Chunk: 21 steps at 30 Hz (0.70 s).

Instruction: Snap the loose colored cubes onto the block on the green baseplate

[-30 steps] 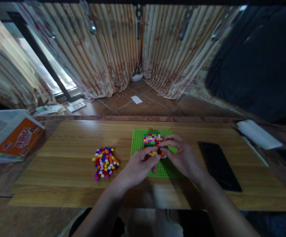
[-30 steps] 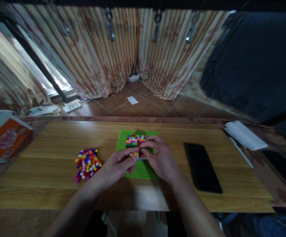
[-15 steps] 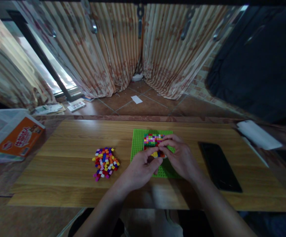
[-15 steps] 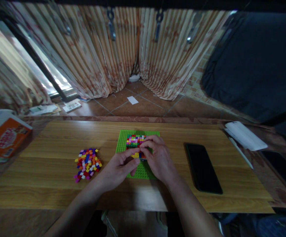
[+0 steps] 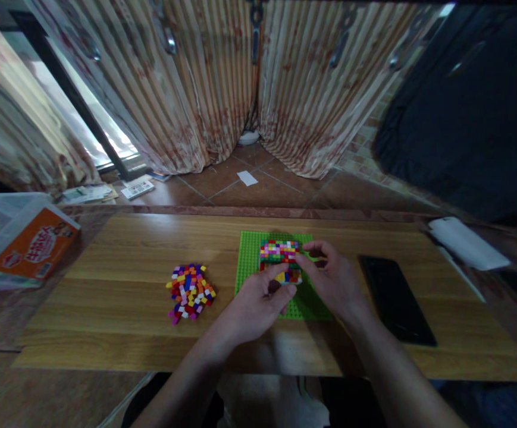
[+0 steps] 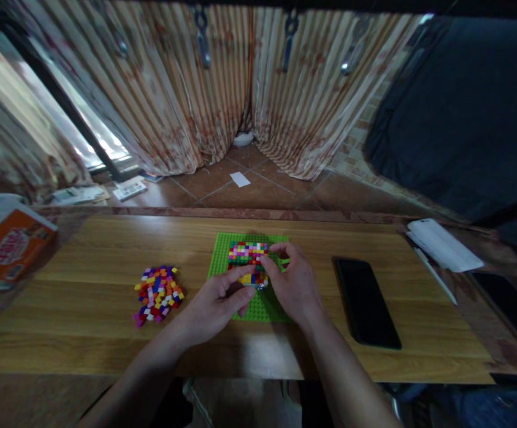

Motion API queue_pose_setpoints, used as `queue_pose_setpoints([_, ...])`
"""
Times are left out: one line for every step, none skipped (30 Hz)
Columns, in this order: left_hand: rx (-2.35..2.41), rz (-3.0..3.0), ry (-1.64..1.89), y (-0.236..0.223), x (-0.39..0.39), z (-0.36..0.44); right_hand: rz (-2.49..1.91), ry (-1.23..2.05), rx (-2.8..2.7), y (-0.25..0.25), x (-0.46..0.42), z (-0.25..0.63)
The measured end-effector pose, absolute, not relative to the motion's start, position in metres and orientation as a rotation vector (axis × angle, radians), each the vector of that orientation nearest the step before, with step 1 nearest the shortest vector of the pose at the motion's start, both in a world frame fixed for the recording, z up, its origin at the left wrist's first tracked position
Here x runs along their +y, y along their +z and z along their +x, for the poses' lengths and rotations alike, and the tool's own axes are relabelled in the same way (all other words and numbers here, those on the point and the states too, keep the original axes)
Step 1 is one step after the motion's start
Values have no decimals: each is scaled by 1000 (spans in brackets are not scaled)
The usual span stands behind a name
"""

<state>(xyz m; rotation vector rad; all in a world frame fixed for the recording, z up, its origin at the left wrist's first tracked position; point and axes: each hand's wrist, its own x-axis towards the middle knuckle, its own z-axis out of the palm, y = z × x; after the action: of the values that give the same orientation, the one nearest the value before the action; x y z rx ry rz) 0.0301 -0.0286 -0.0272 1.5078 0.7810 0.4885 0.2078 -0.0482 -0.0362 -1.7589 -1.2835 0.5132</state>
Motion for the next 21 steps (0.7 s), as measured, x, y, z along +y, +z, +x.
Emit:
queue_pose_setpoints([779, 1507, 491, -27, -29, 30, -1793, 509, -1292, -36, -49, 206])
queue_pose_setpoints([777, 1506, 495, -27, -29, 30, -1822, 510, -1298, -36, -49, 203])
queue_pose_setpoints([777, 1504, 497, -26, -29, 30, -1841, 521, -1301, -35, -50, 201])
queue_pose_setpoints([778, 1502, 496, -26, -29, 30, -1854, 539, -1300, -35, -50, 200])
queue_pose_setpoints([781, 1498, 494, -25, -29, 30, -1862, 560, -1295, -35, -50, 198])
queue_pose_setpoints([785, 1494, 490, -24, -29, 30, -1867, 580, -1290, -35, -51, 198])
queue_pose_setpoints([791, 1489, 487, -24, -30, 31, -1868, 595, -1286, -35, -51, 197])
queue_pose_setpoints([796, 1484, 485, -23, -30, 31, -1868, 602, -1285, -35, -51, 197])
queue_pose_setpoints([800, 1478, 489, -23, -30, 31, -1867, 600, -1284, -35, -50, 196])
queue_pose_setpoints([805, 1469, 499, -23, -30, 32, -1867, 593, -1283, -35, -50, 196])
queue_pose_setpoints([809, 1457, 513, -23, -30, 33, -1866, 590, -1285, -35, -50, 196])
queue_pose_setpoints([808, 1437, 534, -23, -30, 33, -1863, 592, -1290, -35, -49, 196])
queue_pose_setpoints([802, 1404, 556, -23, -30, 33, -1856, 601, -1295, -35, -49, 196])
queue_pose_setpoints([798, 1353, 581, -22, -30, 33, -1845, 615, -1301, -35, -49, 196])
queue_pose_setpoints([795, 1279, 604, -21, -29, 32, -1836, 630, -1304, -35, -48, 197])
queue_pose_setpoints([792, 1178, 625, -19, -28, 30, -1831, 642, -1305, -36, -48, 198])
queue_pose_setpoints([782, 1051, 645, -16, -27, 28, -1830, 649, -1305, -36, -47, 199])
queue_pose_setpoints([764, 907, 671, -14, -26, 25, -1833, 650, -1304, -36, -47, 200])
queue_pose_setpoints([736, 754, 703, -10, -24, 22, -1839, 644, -1306, -36, -47, 201])
queue_pose_setpoints([696, 604, 739, -7, -22, 19, -1847, 626, -1308, -36, -47, 202])
queue_pose_setpoints([653, 469, 778, -4, -20, 16, -1852, 590, -1308, -34, -48, 202])
